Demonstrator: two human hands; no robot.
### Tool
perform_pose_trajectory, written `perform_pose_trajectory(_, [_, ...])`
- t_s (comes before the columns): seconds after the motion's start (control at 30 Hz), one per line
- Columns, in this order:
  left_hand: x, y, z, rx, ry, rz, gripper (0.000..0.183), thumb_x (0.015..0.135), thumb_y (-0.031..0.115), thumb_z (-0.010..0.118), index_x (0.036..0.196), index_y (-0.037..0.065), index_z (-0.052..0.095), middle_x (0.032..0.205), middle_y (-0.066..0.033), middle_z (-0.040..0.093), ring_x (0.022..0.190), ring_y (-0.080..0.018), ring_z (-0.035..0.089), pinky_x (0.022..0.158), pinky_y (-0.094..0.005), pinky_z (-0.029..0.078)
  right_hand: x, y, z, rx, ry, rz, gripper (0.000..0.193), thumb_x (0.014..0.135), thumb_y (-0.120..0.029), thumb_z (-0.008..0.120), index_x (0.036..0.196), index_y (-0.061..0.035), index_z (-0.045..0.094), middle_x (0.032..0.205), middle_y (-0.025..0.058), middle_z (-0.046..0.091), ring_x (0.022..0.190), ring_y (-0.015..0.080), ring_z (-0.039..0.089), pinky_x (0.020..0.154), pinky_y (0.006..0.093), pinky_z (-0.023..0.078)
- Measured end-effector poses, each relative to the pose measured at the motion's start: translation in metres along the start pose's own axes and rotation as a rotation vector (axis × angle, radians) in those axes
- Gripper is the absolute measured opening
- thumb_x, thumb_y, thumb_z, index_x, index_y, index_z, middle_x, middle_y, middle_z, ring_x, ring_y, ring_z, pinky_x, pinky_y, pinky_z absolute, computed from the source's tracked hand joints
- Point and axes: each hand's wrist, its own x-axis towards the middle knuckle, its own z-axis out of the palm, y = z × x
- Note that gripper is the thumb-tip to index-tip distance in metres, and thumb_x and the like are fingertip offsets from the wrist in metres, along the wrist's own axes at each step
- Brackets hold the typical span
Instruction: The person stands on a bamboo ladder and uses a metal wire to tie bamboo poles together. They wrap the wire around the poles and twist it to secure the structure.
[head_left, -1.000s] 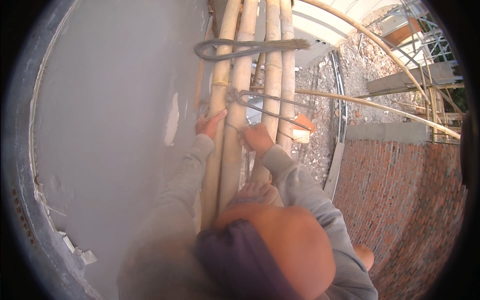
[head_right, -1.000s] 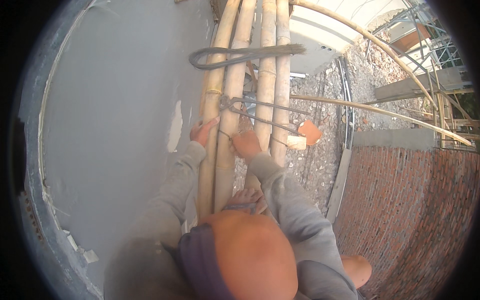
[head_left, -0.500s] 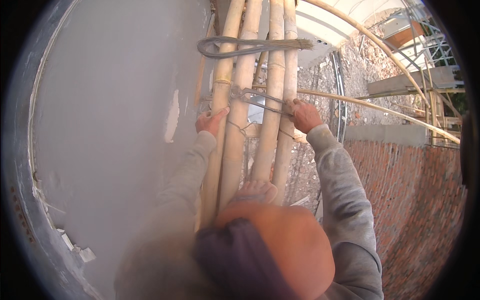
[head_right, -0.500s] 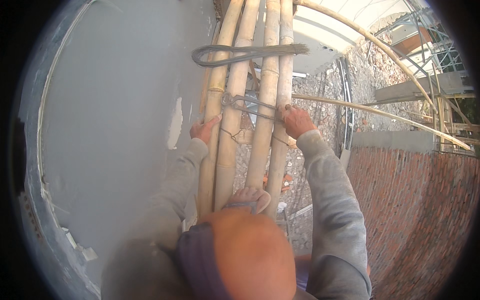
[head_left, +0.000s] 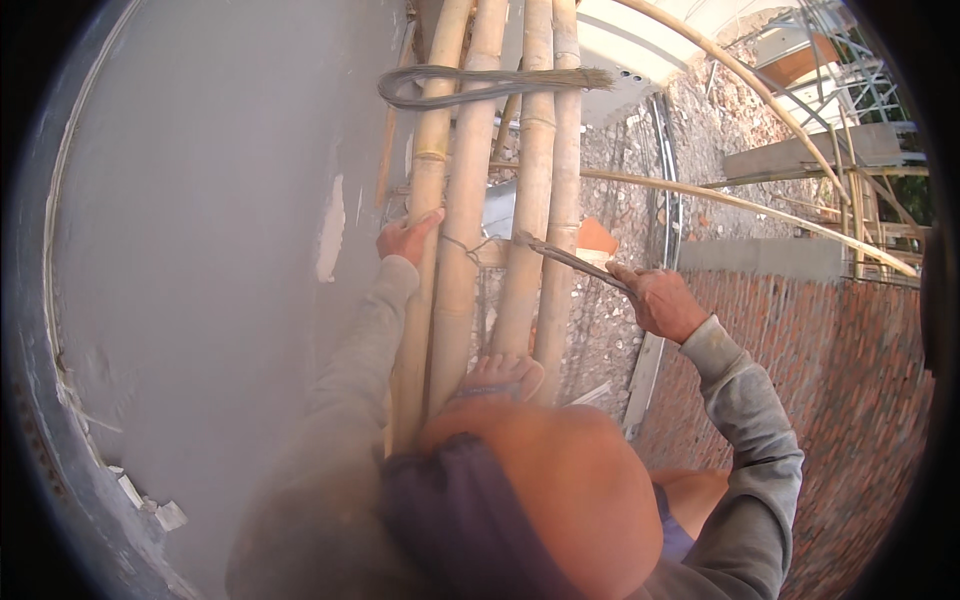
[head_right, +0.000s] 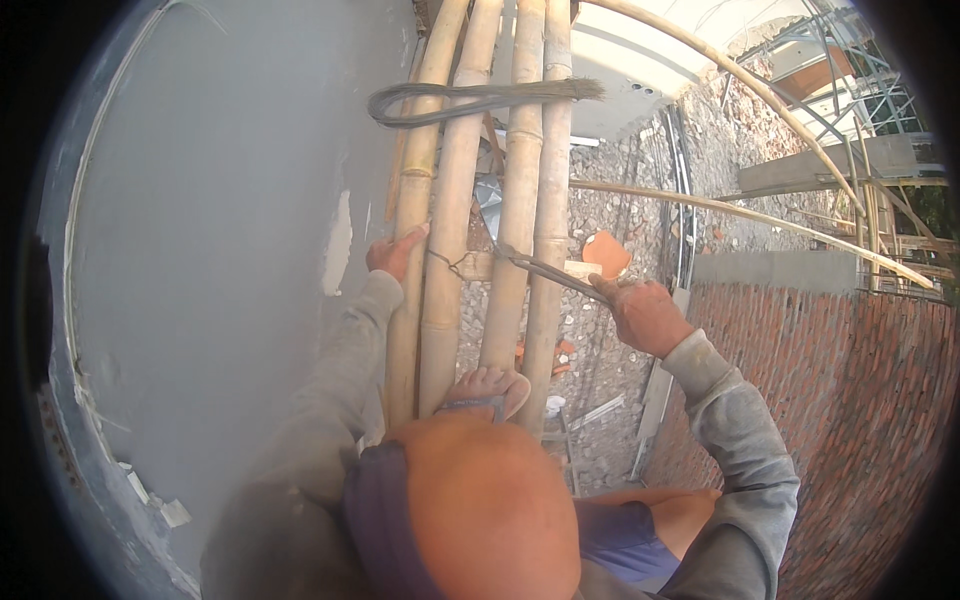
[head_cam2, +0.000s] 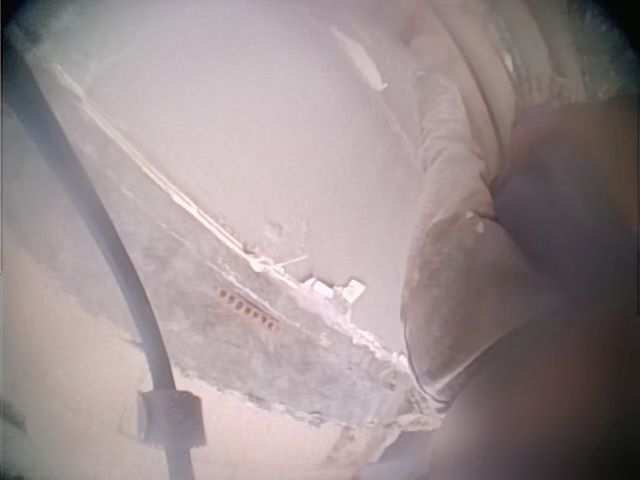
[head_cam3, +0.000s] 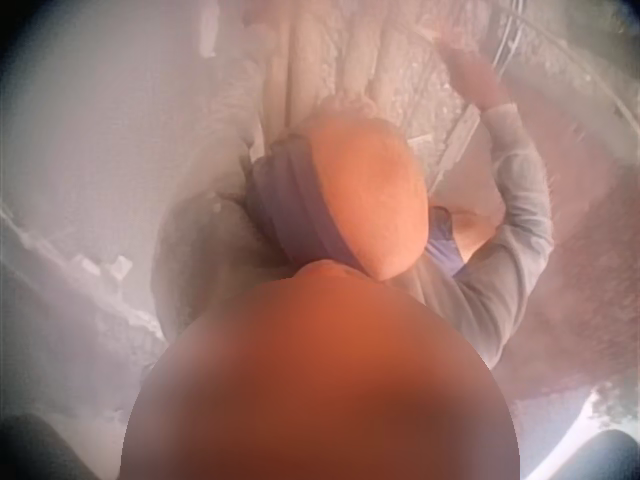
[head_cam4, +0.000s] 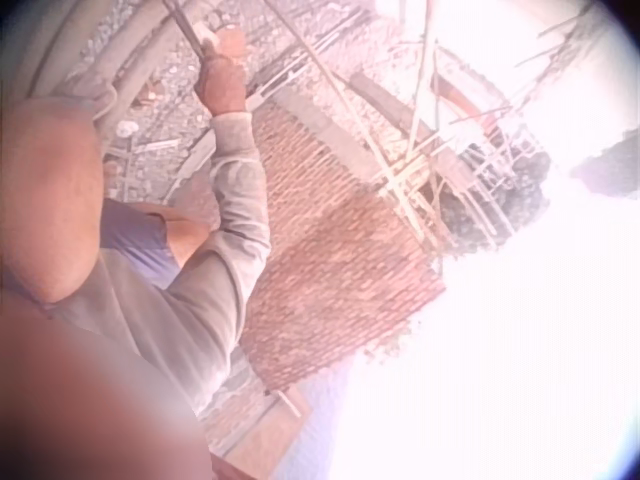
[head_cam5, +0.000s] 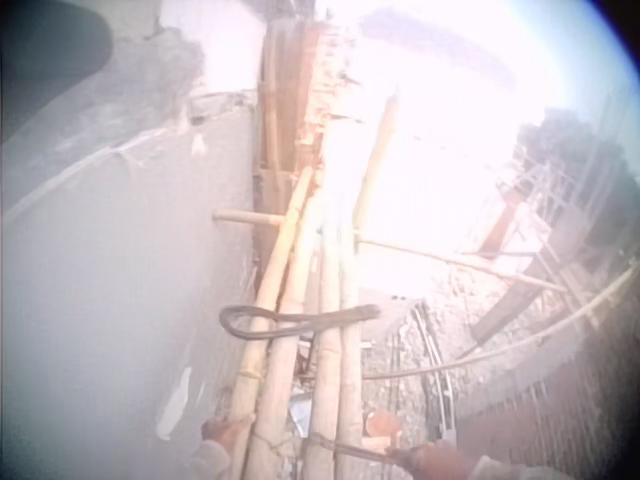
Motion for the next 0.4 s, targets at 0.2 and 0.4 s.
perform_pose_trajectory(0.2, [-0.006, 0.010, -0.005, 0.036, -0.063, -0.081, 0.076, 0.070, 0.063, 0.082, 0.109, -0.003, 0.077, 0.105, -0.0210, 0.074, 0.099, -0.0303, 0.070, 0.090, -0.0398, 0.051, 0.031, -0.025, -0.015, -0.395, 0.083, -0.121, 0.063, 0.093, -0.009, 0.056, 0.154, -0.0098, 0.041, 0.127, 0.0213, 0.060, 0.120, 0.0377, 0.058, 0.093, 0.0488, 0.051])
perform_pose_trajectory(0.4, [-0.009, 0.012, -0.008, 0.057, -0.053, -0.047, 0.080, 0.070, 0.067, 0.079, 0.110, -0.003, 0.076, 0.109, -0.0229, 0.074, 0.099, -0.0331, 0.069, 0.093, -0.0428, 0.050, 0.061, -0.041, -0.023, -0.496, 0.299, -0.177, 0.069, 0.092, -0.015, 0.059, 0.157, -0.0090, 0.036, 0.144, 0.0218, 0.047, 0.136, 0.0428, 0.044, 0.110, 0.0517, 0.040])
